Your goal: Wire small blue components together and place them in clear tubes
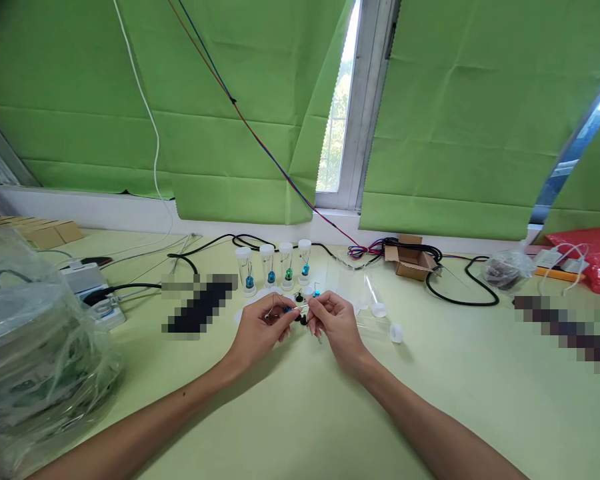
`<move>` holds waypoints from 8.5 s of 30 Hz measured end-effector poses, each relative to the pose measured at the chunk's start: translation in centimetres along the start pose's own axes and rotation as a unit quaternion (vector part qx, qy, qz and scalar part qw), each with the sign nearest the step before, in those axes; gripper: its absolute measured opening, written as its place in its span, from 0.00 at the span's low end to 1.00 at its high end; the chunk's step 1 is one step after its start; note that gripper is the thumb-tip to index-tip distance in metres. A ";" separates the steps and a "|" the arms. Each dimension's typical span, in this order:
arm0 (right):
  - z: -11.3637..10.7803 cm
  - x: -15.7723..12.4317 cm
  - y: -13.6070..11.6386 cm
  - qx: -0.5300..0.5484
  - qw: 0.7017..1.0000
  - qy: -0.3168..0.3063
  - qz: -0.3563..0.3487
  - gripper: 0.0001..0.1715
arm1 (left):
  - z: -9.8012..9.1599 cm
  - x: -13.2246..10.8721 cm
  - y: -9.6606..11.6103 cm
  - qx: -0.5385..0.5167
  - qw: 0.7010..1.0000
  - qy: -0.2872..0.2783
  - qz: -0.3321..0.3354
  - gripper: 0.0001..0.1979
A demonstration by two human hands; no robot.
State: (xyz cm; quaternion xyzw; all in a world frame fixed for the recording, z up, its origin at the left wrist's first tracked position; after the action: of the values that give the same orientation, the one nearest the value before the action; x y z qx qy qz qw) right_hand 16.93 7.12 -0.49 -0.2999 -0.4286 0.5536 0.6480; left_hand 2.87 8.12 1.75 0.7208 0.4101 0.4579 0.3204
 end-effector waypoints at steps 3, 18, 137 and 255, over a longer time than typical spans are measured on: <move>0.1 -0.1 -0.1 -0.035 0.999 -0.003 -0.005 0.21 | -0.1 0.0 0.2 0.027 1.000 0.003 0.013 0.09; 0.2 -0.4 -0.3 -0.093 0.995 0.000 -0.018 0.19 | -0.1 0.0 -0.1 0.003 1.000 0.003 -0.006 0.09; 0.3 0.0 -0.6 -0.067 0.997 -0.020 -0.030 0.20 | 0.3 -0.1 -0.2 0.011 0.999 -0.026 -0.019 0.09; 0.5 -0.6 -0.3 -0.464 0.883 0.004 -0.069 0.19 | -1.7 1.0 -0.9 0.007 0.998 0.036 -0.060 0.14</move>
State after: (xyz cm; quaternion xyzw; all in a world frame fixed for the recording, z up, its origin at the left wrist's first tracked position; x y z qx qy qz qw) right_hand 16.62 6.44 -0.08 -0.5383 -0.6535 0.2440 0.4729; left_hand 1.28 9.58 2.08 0.6803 0.4671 0.4605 0.3271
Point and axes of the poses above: each hand's wrist, its own x-axis towards the middle knuckle, its own z-axis out of the palm, y = z × x, the point moved 9 cm from there along x, towards the middle knuckle, and after that the axes turned 8 degrees about x, right-handed, at the moved point
